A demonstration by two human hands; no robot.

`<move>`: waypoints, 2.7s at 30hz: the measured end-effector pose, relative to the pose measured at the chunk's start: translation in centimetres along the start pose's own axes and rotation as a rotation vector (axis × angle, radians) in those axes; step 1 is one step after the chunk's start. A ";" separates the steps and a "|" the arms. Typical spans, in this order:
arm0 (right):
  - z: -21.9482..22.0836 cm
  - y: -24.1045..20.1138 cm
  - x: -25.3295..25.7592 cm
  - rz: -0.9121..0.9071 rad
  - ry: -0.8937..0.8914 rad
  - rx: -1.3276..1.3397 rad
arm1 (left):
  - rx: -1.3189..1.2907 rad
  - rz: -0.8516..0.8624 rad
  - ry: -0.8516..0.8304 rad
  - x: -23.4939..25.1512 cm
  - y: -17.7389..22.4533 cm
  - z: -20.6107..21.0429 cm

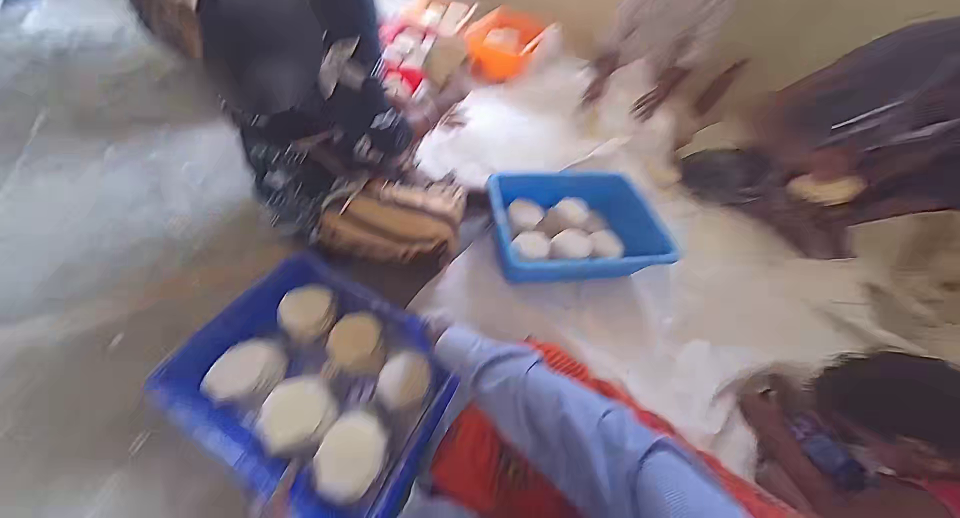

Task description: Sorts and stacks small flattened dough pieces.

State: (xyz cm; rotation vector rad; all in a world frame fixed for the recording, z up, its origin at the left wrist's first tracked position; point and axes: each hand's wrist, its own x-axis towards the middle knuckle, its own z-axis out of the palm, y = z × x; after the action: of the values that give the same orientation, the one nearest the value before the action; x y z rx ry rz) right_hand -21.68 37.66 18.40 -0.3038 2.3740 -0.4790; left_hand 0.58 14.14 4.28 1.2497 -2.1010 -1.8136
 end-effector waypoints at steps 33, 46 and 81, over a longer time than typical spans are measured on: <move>-2.6 7.4 10.6 0.400 0.002 -0.052 | -0.170 -0.470 -0.136 -6.0 3.2 5.4; -2.6 6.9 8.6 0.116 -0.021 0.017 | 0.106 0.204 -0.214 -7.5 6.1 1.9; 2.8 43.6 -15.7 0.682 0.861 0.634 | 0.183 -0.145 -1.212 -20.4 10.0 58.7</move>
State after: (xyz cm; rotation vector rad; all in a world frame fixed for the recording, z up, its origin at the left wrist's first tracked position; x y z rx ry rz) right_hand -12.02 81.74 7.42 1.1682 2.6872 -1.1189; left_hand -23.67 72.19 4.61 0.2097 -2.7305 -2.9502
